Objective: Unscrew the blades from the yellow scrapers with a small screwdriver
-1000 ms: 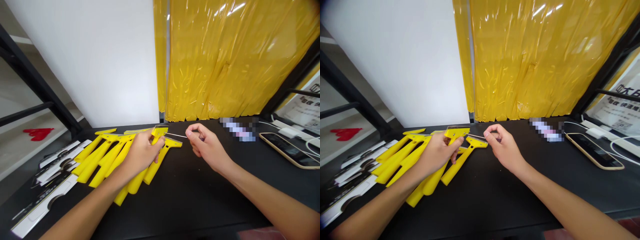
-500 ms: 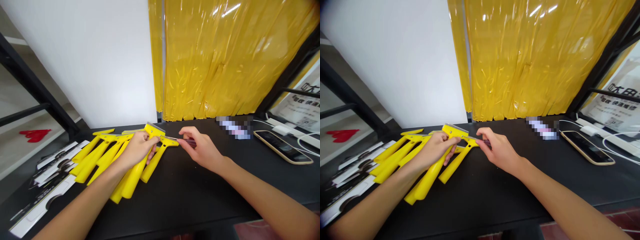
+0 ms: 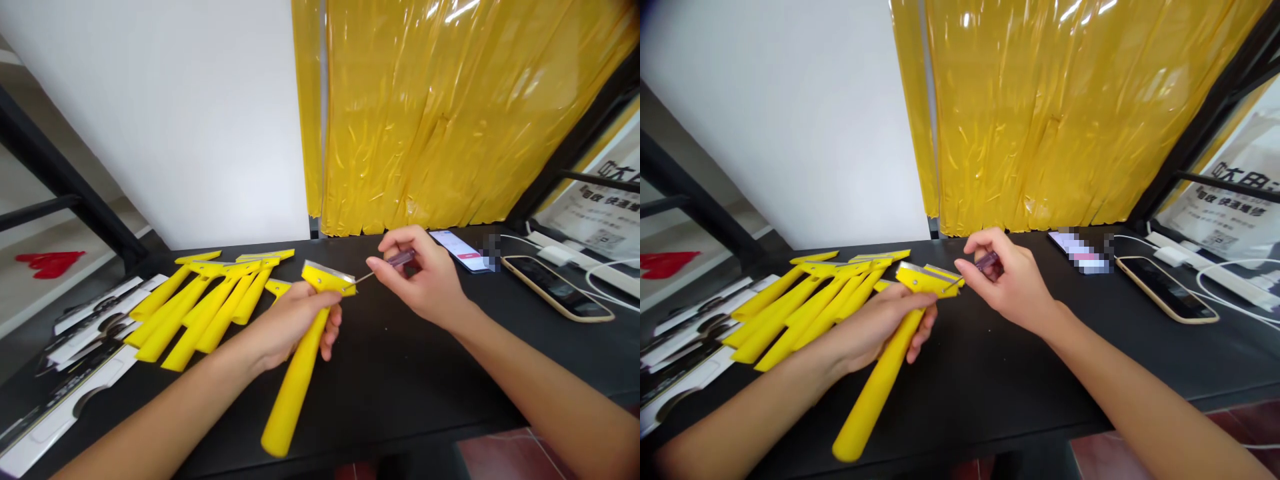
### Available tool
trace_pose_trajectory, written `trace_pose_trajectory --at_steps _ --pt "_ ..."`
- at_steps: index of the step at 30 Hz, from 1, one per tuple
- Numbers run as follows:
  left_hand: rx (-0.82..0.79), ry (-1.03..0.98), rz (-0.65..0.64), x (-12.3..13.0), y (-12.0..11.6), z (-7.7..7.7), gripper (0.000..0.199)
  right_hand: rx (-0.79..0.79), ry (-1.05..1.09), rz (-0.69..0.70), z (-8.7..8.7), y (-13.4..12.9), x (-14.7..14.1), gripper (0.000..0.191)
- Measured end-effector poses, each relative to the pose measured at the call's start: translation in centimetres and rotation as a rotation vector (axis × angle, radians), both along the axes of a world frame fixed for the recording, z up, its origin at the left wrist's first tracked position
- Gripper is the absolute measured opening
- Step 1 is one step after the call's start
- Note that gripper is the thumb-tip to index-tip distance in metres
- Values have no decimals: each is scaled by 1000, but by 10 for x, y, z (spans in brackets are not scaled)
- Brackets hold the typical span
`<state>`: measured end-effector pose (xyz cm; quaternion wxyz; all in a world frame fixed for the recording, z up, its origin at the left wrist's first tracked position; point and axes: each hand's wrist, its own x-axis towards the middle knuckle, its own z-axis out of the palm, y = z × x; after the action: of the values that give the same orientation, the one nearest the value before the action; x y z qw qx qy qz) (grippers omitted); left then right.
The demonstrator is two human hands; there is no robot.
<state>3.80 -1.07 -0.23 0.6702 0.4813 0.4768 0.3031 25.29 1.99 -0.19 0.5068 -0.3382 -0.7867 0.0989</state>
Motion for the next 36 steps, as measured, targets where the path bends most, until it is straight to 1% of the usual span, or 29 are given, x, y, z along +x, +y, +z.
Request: trace_pose_trajectory --at_steps 2,5,7,9,11,13,14,15,16,18,20,22,23,26,28,30,32,34,36 --pt "-126 -95 -20 6 -5 -5 26 -75 -101 82 7 3 6 15" --pt "-183 -109 -14 12 -8 -13 20 -94 -237 162 10 8 14 16" --pt "-177 -58 2 14 -9 -16 19 -60 -288 164 6 11 19 25" --pt "-161 -30 35 18 -9 -17 18 -44 -307 158 2 12 24 28" --pt "-137 -47 105 25 -8 -16 15 -68 -279 158 -2 13 28 20" --pt "-86 -66 203 33 -5 -14 13 -114 -221 163 -3 16 32 10" --pt "-44 -56 241 38 -1 -13 13 -134 -181 161 -4 18 34 9" --pt "-2 -25 251 42 3 -12 13 -148 -137 157 -4 21 36 11" --pt "35 25 226 45 7 -11 13 -157 -88 152 -4 24 37 14" --pt "108 87 217 50 17 -10 13 -162 9 123 -7 31 40 16" --pt "155 84 225 52 24 -11 12 -161 55 57 -13 37 43 16" --pt "159 66 214 53 27 -15 17 -189 72 -7 -20 40 45 22" --pt "146 65 200 53 26 -18 20 -223 88 -17 -23 40 46 23" --pt "123 63 188 54 16 -27 25 -339 184 20 -30 37 46 21" --pt "133 33 212 58 6 -33 27 -351 249 43 -29 31 45 21" --pt "61 -3 166 64 -4 -39 33 -350 286 67 -26 22 43 20" --pt "-16 -25 129 68 -10 -44 36 -373 258 73 -24 13 42 16" --pt "-54 -46 114 70 -12 -47 38 -354 163 18 -23 7 42 13" --pt "-55 -60 123 69 -11 -48 38 -329 35 55 -25 4 41 23"
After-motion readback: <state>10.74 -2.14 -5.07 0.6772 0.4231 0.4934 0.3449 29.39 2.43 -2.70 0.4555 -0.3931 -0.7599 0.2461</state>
